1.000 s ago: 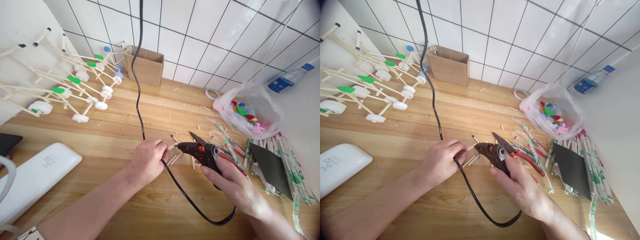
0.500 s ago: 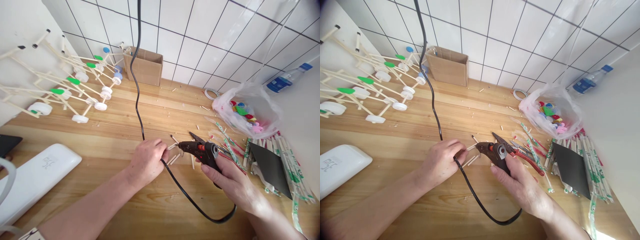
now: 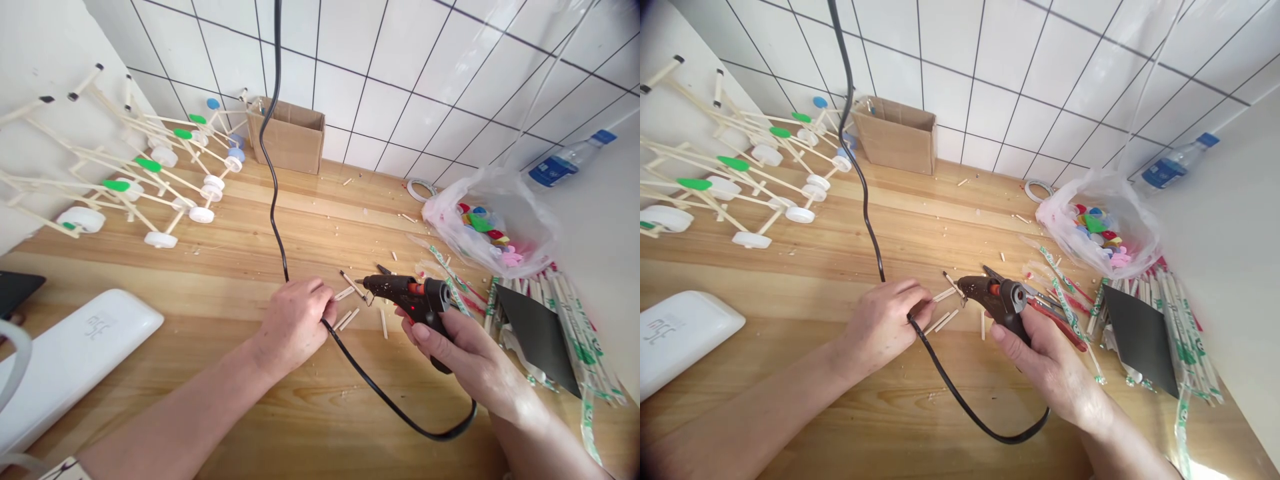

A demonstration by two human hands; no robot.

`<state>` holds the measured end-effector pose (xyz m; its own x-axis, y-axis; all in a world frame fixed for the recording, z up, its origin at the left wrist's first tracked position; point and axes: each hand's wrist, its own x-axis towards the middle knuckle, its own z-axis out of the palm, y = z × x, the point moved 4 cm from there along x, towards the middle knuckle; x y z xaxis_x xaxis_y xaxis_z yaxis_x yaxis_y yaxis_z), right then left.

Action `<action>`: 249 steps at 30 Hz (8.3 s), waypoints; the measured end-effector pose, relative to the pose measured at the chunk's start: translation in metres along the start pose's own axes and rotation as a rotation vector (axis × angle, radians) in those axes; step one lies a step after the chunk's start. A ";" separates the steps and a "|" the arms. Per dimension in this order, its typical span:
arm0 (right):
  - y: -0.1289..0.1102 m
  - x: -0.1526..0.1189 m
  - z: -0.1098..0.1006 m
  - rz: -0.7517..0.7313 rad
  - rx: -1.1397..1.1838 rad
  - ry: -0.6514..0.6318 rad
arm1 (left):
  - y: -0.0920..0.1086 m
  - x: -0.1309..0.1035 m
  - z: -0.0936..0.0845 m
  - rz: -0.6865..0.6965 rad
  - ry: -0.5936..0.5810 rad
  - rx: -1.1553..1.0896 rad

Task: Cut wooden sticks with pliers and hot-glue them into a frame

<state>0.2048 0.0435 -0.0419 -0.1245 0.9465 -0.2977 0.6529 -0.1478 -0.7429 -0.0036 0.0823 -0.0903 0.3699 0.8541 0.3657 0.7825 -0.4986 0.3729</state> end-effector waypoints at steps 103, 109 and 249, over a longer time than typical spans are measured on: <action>-0.017 0.062 0.054 -0.580 -0.689 0.311 | 0.003 0.001 0.002 -0.027 -0.079 0.055; -0.017 0.061 0.054 -0.591 -0.687 0.318 | 0.003 0.001 0.002 -0.038 -0.083 0.049; -0.015 0.063 0.054 -0.653 -0.755 0.226 | 0.007 0.008 0.004 -0.051 -0.309 0.055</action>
<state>0.1471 0.0901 -0.0821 -0.5317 0.8209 0.2084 0.8180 0.5615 -0.1247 0.0068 0.0861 -0.0881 0.4573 0.8867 0.0676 0.8268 -0.4520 0.3348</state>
